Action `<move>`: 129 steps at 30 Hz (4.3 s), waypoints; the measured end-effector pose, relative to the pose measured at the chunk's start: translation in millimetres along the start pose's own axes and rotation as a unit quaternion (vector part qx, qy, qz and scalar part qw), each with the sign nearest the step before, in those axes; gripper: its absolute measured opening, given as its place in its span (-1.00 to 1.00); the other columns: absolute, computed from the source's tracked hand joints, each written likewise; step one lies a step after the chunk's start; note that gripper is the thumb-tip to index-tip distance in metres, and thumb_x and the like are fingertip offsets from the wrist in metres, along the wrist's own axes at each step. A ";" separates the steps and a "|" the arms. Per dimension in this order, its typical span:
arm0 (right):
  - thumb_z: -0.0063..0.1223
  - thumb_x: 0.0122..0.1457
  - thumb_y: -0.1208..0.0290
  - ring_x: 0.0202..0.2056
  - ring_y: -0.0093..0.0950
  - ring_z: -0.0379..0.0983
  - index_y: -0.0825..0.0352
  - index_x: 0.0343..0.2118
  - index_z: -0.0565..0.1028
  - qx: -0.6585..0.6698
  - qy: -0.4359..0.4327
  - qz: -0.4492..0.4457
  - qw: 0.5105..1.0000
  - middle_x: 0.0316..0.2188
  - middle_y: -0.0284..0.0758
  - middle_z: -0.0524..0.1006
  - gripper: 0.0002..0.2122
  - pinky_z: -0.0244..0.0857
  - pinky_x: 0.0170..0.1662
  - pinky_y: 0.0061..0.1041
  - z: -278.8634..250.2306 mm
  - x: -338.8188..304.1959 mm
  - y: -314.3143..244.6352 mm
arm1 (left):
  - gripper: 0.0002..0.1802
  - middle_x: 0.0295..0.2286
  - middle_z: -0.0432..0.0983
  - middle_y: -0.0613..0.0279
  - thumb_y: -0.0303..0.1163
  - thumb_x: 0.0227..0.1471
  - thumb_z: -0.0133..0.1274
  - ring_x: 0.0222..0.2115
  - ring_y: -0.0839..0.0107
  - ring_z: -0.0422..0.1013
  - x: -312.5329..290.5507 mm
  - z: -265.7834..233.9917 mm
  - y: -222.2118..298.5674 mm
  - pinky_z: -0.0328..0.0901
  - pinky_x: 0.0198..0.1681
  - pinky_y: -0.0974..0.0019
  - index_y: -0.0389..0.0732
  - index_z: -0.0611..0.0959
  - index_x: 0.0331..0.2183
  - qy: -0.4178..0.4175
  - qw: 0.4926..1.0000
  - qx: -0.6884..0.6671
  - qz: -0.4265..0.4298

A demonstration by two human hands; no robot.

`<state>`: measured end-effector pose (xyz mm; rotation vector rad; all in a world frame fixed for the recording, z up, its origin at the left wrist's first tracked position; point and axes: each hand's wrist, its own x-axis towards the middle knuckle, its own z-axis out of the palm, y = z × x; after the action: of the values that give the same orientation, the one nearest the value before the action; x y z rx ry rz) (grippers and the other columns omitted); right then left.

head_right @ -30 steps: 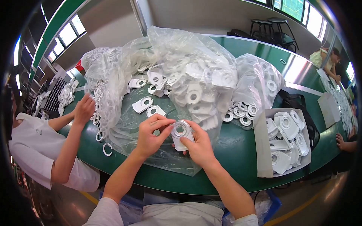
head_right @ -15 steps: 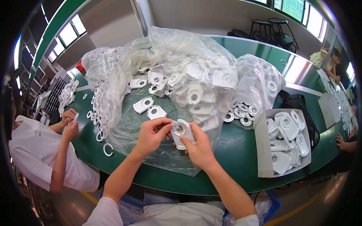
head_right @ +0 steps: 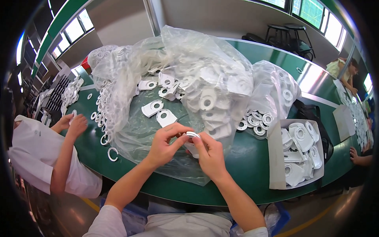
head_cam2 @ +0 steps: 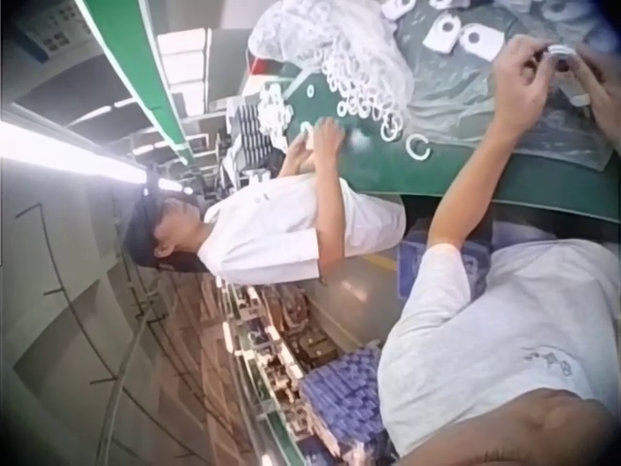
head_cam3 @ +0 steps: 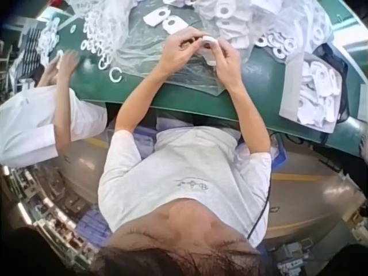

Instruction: Assembling small white plastic parts into finished components at a workbench.

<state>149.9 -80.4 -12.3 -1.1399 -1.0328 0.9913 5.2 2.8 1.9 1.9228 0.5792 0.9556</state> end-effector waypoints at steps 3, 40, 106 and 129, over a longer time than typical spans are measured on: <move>-0.12 0.30 0.37 -0.54 -0.70 0.38 0.42 -0.33 0.51 -0.033 -0.002 -0.039 0.999 -0.52 -0.39 0.52 -0.77 0.29 -0.48 -0.64 -3.1 1.8 8.5 | -0.86 -0.36 0.49 0.21 -0.60 0.03 0.05 -0.34 0.49 0.44 0.1 -0.3 0.7 0.32 -0.26 0.44 -0.39 0.62 -0.31 -0.022 0.997 -0.065 -0.017; -0.11 0.10 0.64 -0.25 -0.64 0.41 0.43 -0.12 0.37 0.093 -0.014 0.001 0.996 -0.28 -0.36 0.48 -0.75 0.31 -0.18 -0.61 2.2 0.6 0.7 | -0.51 -0.18 0.42 0.30 -0.59 0.02 0.04 -0.20 0.55 0.39 -6.9 10.0 -4.1 0.36 -0.22 0.41 -0.27 0.34 0.02 -0.083 0.957 -0.231 -0.157; 0.17 -0.15 0.67 -0.31 -0.27 0.45 0.47 -0.40 0.53 -0.475 0.170 -0.112 0.856 -0.36 -0.14 0.52 -0.82 0.31 -0.26 -0.42 -146.6 22.6 -1.8 | -0.73 -0.26 0.46 0.12 -0.54 -0.20 0.22 -0.24 0.14 0.40 -96.1 -96.8 -7.0 0.31 -0.19 0.23 -0.24 0.61 -0.32 0.300 0.839 0.451 -0.044; 0.12 0.01 0.64 -0.42 -0.53 0.42 0.40 -0.39 0.56 -0.309 0.105 -0.164 0.931 -0.43 -0.32 0.53 -0.91 0.28 -0.36 -0.60 -74.7 5.2 -31.2 | -0.86 -0.38 0.48 0.26 -0.40 -0.13 0.17 -0.36 0.36 0.46 -29.5 7.1 -8.5 0.36 -0.52 0.35 -0.19 0.59 -0.43 -0.199 0.884 0.294 0.305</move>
<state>226.1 -96.2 10.7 -1.4769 -1.3503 0.2613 -6.8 -17.4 -19.3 2.8602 -0.0153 0.7492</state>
